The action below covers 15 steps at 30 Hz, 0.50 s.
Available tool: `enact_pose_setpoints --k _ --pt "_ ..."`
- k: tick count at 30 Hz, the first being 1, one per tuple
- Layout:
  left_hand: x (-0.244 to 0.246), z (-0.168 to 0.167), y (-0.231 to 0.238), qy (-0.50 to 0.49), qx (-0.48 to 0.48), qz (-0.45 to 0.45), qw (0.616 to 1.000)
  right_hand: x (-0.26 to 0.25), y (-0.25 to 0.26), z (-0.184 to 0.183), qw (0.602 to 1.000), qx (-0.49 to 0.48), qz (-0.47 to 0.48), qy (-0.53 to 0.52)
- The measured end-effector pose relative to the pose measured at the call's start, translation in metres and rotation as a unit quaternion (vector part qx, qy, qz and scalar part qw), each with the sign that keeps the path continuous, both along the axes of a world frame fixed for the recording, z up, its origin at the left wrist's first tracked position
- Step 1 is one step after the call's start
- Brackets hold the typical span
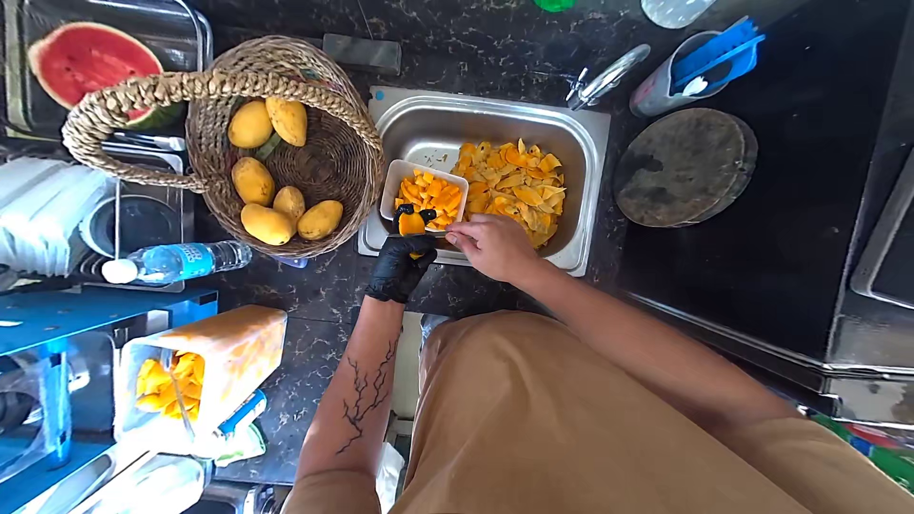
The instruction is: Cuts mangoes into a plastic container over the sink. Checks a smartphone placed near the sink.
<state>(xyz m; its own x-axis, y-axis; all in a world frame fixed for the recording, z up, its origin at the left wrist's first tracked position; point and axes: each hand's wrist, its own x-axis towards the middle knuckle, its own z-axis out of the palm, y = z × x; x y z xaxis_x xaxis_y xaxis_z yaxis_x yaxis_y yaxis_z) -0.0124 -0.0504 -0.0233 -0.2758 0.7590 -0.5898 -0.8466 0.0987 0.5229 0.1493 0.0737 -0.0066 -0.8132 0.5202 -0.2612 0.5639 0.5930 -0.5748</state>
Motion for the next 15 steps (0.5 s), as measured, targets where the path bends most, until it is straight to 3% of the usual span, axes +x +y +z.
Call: enact_pose_setpoints --k 9,15 --pt "0.003 -0.003 0.012 -0.009 -0.083 0.121 0.989 -0.02 -0.008 -0.009 0.994 -0.018 -0.046 -0.099" --pt "0.009 0.0 0.02 0.027 -0.171 0.114 0.978 -0.022 0.012 0.014 0.966 -0.066 -0.096 -0.229"
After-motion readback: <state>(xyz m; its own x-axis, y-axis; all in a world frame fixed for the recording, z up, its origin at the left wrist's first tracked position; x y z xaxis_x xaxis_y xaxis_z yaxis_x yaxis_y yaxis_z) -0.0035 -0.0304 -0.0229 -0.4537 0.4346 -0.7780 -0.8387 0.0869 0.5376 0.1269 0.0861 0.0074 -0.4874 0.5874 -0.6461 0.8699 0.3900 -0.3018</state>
